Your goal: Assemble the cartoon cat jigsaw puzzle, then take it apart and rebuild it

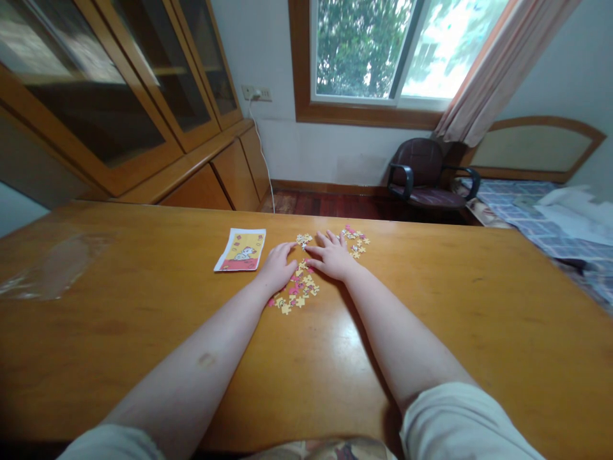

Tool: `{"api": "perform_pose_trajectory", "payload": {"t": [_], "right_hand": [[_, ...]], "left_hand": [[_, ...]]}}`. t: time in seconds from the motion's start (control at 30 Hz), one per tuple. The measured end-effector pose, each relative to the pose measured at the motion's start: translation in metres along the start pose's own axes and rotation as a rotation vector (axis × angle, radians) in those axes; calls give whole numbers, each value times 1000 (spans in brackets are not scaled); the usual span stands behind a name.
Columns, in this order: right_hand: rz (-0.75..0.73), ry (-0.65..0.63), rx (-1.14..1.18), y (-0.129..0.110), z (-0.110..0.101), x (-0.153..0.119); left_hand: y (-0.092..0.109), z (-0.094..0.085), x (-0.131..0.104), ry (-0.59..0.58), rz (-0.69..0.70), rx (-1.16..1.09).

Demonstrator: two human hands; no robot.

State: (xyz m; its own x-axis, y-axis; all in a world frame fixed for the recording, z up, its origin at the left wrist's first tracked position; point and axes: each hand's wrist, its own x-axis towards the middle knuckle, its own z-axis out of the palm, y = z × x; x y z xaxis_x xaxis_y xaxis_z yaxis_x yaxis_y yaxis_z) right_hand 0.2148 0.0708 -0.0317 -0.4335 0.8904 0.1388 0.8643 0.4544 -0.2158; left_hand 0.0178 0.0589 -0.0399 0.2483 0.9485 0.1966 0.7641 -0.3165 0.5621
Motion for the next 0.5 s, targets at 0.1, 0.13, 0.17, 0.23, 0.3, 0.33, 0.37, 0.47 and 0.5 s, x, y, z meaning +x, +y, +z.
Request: {"api": "perform_pose_trajectory", "payload": {"t": [0.1, 0.13, 0.17, 0.23, 0.3, 0.33, 0.37, 0.47, 0.5], "right_hand": [[-7, 60, 13, 5, -1, 1], [2, 90, 16, 6, -2, 1], [12, 117, 20, 8, -2, 2], [14, 151, 30, 11, -1, 2], [-6, 157, 34, 13, 0, 3], [-8, 158, 30, 15, 0, 3], [6, 165, 19, 16, 1, 3], [137, 216, -30, 18, 1, 4], [170, 222, -44, 17, 1, 4]], "left_hand": [[1, 0, 0, -8, -4, 0], [1, 0, 0, -9, -2, 1], [1, 0, 0, -9, 1, 2], [1, 0, 0, -10, 6, 8], [1, -1, 0, -12, 5, 11], [1, -1, 0, -12, 2, 11], [1, -1, 0, -12, 0, 9], [2, -2, 0, -12, -5, 6], [2, -2, 0, -12, -6, 7]]}}
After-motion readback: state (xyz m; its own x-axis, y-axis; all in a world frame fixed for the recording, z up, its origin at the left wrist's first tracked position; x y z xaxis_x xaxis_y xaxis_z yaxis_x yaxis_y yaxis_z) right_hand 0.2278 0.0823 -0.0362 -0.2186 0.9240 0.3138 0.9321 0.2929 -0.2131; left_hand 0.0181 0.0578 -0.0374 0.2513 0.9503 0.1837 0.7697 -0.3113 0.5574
